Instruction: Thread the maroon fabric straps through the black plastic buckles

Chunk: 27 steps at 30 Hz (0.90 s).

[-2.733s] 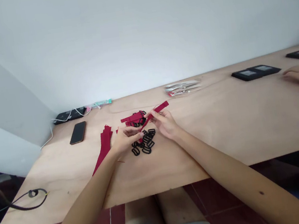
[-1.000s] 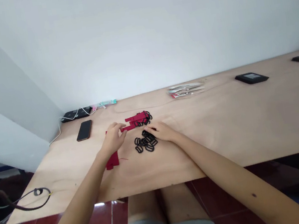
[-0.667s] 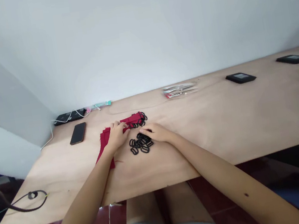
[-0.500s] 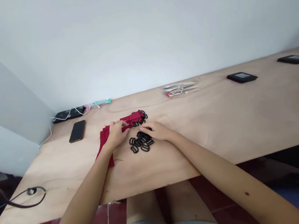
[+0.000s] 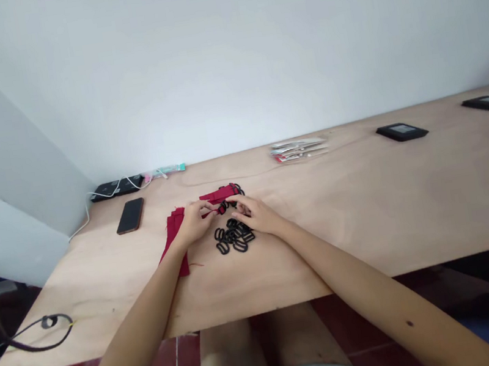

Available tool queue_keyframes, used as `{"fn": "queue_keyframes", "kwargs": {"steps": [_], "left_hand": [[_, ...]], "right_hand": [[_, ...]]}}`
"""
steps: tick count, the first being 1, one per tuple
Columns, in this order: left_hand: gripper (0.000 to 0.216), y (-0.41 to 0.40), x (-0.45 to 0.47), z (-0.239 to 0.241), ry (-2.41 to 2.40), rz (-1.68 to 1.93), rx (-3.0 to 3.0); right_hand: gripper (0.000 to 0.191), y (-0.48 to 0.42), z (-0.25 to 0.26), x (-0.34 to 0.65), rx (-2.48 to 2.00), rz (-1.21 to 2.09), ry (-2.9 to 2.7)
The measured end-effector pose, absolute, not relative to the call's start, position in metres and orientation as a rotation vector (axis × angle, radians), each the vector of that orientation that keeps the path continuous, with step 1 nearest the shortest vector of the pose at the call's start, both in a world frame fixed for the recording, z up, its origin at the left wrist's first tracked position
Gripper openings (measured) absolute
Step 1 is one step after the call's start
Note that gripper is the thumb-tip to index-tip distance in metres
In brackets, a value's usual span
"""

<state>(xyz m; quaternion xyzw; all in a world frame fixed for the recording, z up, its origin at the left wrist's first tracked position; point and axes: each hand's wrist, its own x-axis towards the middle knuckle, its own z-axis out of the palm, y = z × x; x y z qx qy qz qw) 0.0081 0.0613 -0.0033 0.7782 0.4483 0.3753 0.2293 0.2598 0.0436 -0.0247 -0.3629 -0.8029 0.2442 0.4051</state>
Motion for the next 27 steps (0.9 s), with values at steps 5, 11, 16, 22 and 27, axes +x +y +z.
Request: {"fn": "queue_keyframes", "kwargs": {"steps": [5, 11, 16, 22, 27], "left_hand": [[0.022, 0.051, 0.015, 0.011, 1.106, 1.093, 1.995], [0.033, 0.042, 0.017, 0.016, 0.96, 1.0, 1.842], [0.036, 0.04, 0.015, 0.019, 0.992, 0.984, 1.746], [0.036, 0.044, 0.009, 0.014, 1.034, 1.014, 1.583], [0.033, 0.04, 0.016, 0.009, 0.969, 1.045, 1.468]], "right_hand": [[0.044, 0.045, -0.022, 0.254, -0.768, 0.587, -1.995], [0.029, 0.039, -0.013, 0.252, -0.706, 0.647, -1.923], [0.034, 0.038, -0.014, 0.252, -0.748, 0.769, -1.876], [0.038, 0.045, -0.022, 0.25, -0.809, 0.86, -1.74], [0.046, 0.05, -0.027, 0.246, -0.796, 0.972, -1.603]]}}
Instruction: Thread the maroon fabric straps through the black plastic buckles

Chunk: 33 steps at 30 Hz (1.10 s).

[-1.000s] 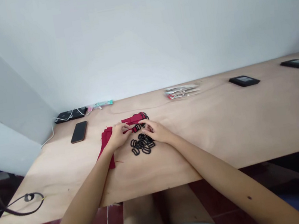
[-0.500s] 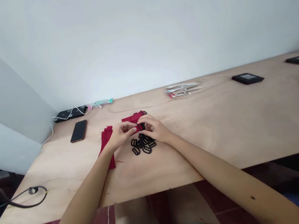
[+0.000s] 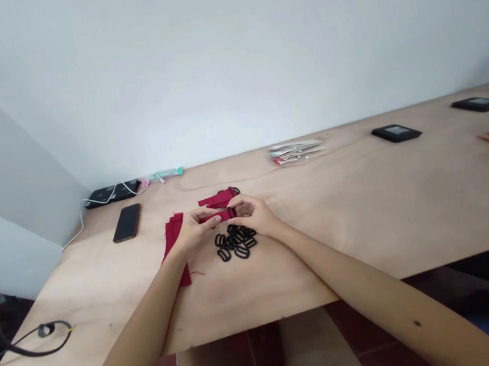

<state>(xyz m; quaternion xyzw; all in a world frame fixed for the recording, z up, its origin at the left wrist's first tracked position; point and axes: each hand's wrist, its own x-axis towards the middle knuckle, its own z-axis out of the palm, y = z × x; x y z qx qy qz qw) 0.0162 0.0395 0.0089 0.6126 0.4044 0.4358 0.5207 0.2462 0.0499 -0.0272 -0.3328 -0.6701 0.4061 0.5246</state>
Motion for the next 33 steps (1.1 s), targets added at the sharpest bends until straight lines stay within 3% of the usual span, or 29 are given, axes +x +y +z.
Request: {"fn": "queue_keyframes", "kwargs": {"steps": [20, 26, 33], "left_hand": [[0.05, 0.036, 0.037, -0.008, 0.811, 1.108, 1.071], [0.048, 0.036, 0.033, -0.01, 0.807, 1.142, 0.973], [0.044, 0.033, 0.039, -0.009, 0.853, 1.134, 1.053]], "right_hand": [[0.038, 0.047, -0.03, 0.247, -0.741, 0.997, -1.675], [0.043, 0.048, -0.034, 0.249, -0.757, 0.966, -1.639], [0.036, 0.046, -0.03, 0.249, -0.745, 0.913, -1.727]]}}
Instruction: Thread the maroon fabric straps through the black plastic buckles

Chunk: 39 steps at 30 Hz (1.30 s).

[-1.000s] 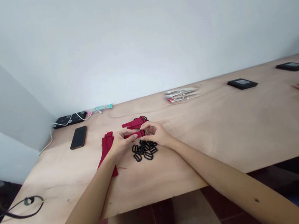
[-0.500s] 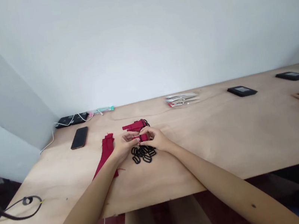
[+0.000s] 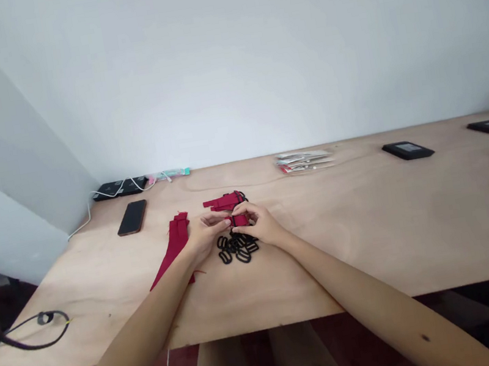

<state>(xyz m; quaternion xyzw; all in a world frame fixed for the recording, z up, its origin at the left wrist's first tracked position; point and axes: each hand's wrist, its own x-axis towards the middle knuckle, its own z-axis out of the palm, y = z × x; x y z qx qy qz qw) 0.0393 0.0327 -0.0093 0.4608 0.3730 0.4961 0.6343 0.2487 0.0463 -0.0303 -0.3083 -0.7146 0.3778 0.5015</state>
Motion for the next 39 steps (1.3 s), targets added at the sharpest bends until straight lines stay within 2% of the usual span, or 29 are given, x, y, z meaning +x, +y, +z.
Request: {"fn": "queue_keyframes", "kwargs": {"steps": [7, 12, 20, 24, 31, 39], "left_hand": [[0.04, 0.027, 0.044, -0.008, 0.925, 1.18, 1.006], [0.048, 0.026, 0.044, -0.008, 1.014, 1.17, 1.129], [0.035, 0.027, 0.044, -0.009, 0.997, 1.146, 1.266], [0.039, 0.028, 0.043, -0.009, 0.928, 1.112, 1.332], [0.048, 0.036, 0.039, -0.009, 0.935, 1.204, 1.467], [0.038, 0.03, 0.038, -0.007, 0.985, 1.204, 1.663]], "right_hand": [[0.034, 0.047, -0.03, 0.249, -0.767, 0.9, -1.729], [0.034, 0.044, -0.028, 0.25, -0.775, 0.892, -1.725], [0.027, 0.045, -0.029, 0.249, -0.755, 0.811, -1.775], [0.026, 0.047, -0.032, 0.249, -0.803, 0.792, -1.757], [0.047, 0.049, -0.038, 0.249, -0.843, 1.178, -1.487], [0.037, 0.044, -0.031, 0.244, -0.746, 1.202, -1.446]]}}
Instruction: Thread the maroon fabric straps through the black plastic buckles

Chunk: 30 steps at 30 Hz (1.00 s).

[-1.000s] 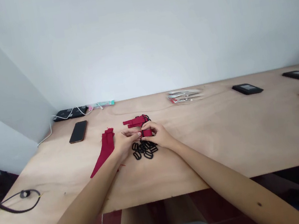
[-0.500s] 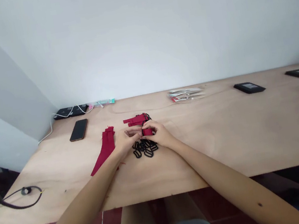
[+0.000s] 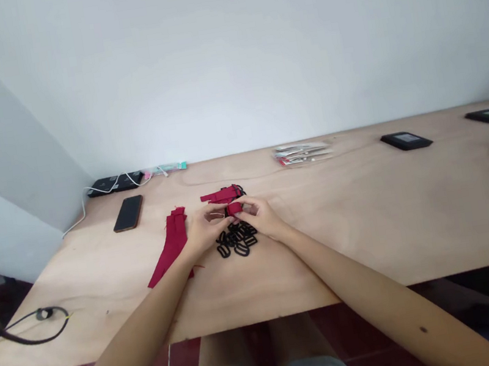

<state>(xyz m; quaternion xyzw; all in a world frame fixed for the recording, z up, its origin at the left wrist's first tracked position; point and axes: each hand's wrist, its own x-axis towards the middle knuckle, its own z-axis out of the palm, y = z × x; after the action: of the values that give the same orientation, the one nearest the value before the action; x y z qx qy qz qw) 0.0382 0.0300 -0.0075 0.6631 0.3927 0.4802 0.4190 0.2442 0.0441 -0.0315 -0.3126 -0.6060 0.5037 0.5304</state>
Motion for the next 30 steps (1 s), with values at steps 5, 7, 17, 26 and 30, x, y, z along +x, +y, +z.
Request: {"fn": "queue_keyframes", "kwargs": {"steps": [5, 7, 17, 26, 30], "left_hand": [[0.03, 0.033, 0.035, -0.012, 1.036, 1.311, 1.866], [0.03, 0.033, 0.034, -0.011, 1.0, 1.339, 1.9], [0.026, 0.023, 0.035, 0.0, 1.012, 1.271, 2.11], [0.022, 0.038, 0.011, -0.003, 1.1, 1.297, 2.025], [0.03, 0.039, 0.01, 0.002, 1.218, 1.338, 1.777]], "right_hand": [[0.042, 0.042, -0.028, 0.241, -0.777, 1.345, -1.257], [0.046, 0.041, -0.027, 0.241, -0.77, 1.403, -1.215], [0.029, 0.036, -0.015, 0.246, -0.789, 1.135, -1.602], [0.045, 0.046, -0.021, 0.255, -0.847, 1.236, -1.205], [0.045, 0.051, -0.021, 0.264, -0.862, 1.156, -1.112]]}}
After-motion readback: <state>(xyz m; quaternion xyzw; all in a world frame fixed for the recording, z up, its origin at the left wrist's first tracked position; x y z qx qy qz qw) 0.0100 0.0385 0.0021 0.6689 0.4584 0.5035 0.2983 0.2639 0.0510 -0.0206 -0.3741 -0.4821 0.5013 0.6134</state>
